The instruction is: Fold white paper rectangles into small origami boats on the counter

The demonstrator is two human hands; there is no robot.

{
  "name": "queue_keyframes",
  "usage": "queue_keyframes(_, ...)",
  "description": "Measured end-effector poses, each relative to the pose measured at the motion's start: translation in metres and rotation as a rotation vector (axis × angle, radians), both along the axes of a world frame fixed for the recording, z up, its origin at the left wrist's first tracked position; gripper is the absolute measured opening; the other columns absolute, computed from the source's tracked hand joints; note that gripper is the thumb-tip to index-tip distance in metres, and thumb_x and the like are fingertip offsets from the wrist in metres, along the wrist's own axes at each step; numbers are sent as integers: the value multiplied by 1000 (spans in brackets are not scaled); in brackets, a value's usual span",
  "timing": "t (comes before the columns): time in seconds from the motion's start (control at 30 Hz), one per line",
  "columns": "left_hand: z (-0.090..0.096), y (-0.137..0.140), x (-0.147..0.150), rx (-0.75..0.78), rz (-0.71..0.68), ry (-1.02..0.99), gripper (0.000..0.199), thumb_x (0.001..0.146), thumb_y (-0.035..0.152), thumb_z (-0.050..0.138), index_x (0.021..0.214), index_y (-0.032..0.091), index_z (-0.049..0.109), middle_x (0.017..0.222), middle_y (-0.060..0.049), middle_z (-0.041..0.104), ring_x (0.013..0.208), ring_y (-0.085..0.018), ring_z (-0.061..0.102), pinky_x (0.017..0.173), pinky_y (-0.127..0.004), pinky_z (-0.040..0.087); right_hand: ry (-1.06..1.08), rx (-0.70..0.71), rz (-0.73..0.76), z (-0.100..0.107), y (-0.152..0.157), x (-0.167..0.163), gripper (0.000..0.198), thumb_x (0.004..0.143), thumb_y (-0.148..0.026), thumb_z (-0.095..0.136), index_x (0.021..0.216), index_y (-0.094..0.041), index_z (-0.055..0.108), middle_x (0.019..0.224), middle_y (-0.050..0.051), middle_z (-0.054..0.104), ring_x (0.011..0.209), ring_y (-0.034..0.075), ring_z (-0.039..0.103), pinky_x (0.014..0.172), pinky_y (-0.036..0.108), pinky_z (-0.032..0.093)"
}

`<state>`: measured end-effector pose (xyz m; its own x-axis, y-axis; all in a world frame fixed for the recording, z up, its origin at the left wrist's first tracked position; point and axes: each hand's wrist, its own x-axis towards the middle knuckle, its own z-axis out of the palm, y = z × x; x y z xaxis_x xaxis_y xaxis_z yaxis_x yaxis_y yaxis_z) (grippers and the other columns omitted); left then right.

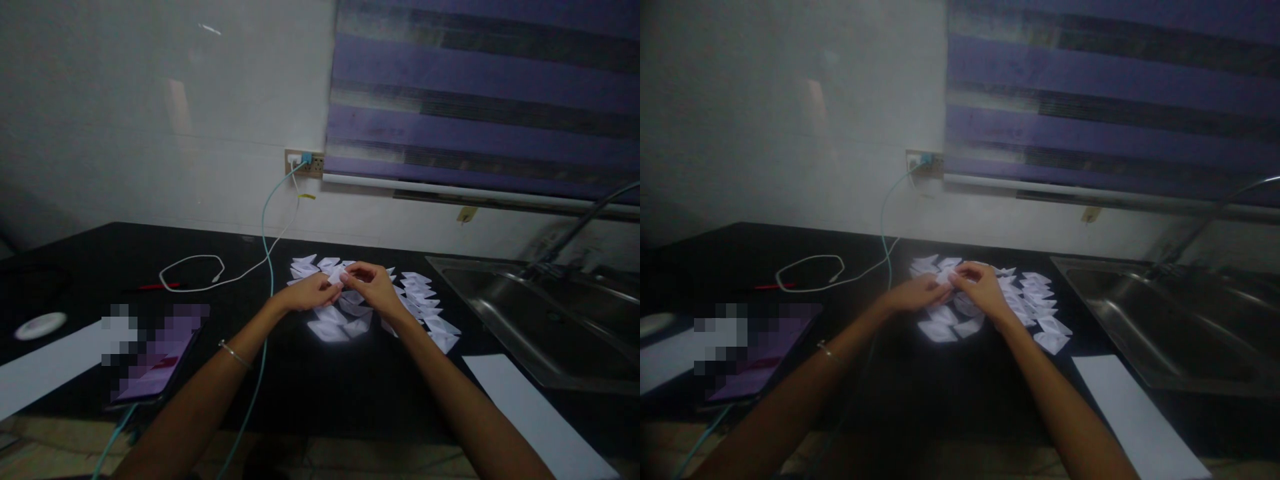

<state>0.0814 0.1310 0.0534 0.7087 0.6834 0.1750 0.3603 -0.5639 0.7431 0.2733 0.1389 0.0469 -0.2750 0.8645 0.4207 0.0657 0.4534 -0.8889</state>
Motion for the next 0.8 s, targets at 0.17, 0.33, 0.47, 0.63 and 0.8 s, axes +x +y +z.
queue_keyframes(0.17, -3, 0, -3, 46, 0, 35, 53, 94, 54, 35, 58, 17, 46, 50, 3, 44, 43, -8, 37, 43, -21, 26, -57, -68, 96, 2, -5, 0, 25, 76, -42, 75, 75, -16, 74, 71, 2, 68, 65, 14, 61, 64, 27, 49)
queue_keyframes(0.33, -7, 0, -2, 88, 56, 2, 52, 92, 52, 42, 53, 18, 40, 46, 4, 36, 41, -7, 29, 41, -22, 18, -110, 70, 58, 2, -6, 0, 26, 79, -41, 72, 71, -16, 73, 67, 2, 67, 63, 14, 58, 60, 26, 44)
queue_keyframes(0.47, -6, 1, 0, 60, 13, -33, 56, 96, 54, 35, 56, 17, 47, 48, 3, 41, 44, -8, 36, 46, -23, 27, -105, 129, 13, 2, -5, 1, 26, 80, -39, 72, 69, -16, 72, 66, 3, 65, 62, 14, 56, 60, 26, 41)
queue_keyframes(0.63, -9, 6, 0, 189, 196, -120, 51, 99, 49, 31, 69, 16, 56, 61, 2, 52, 56, -11, 46, 55, -24, 33, -112, 83, 46, 1, -3, 2, 30, 81, -43, 69, 68, -16, 73, 61, 1, 60, 58, 13, 51, 57, 26, 38)
queue_keyframes(0.8, -14, 12, -2, 279, 257, -145, 45, 99, 44, 35, 65, 17, 48, 60, 3, 46, 59, -11, 43, 57, -25, 31, -111, 51, 95, 2, -4, 3, 38, 84, -45, 66, 60, -16, 68, 57, 0, 57, 57, 13, 49, 56, 26, 36)
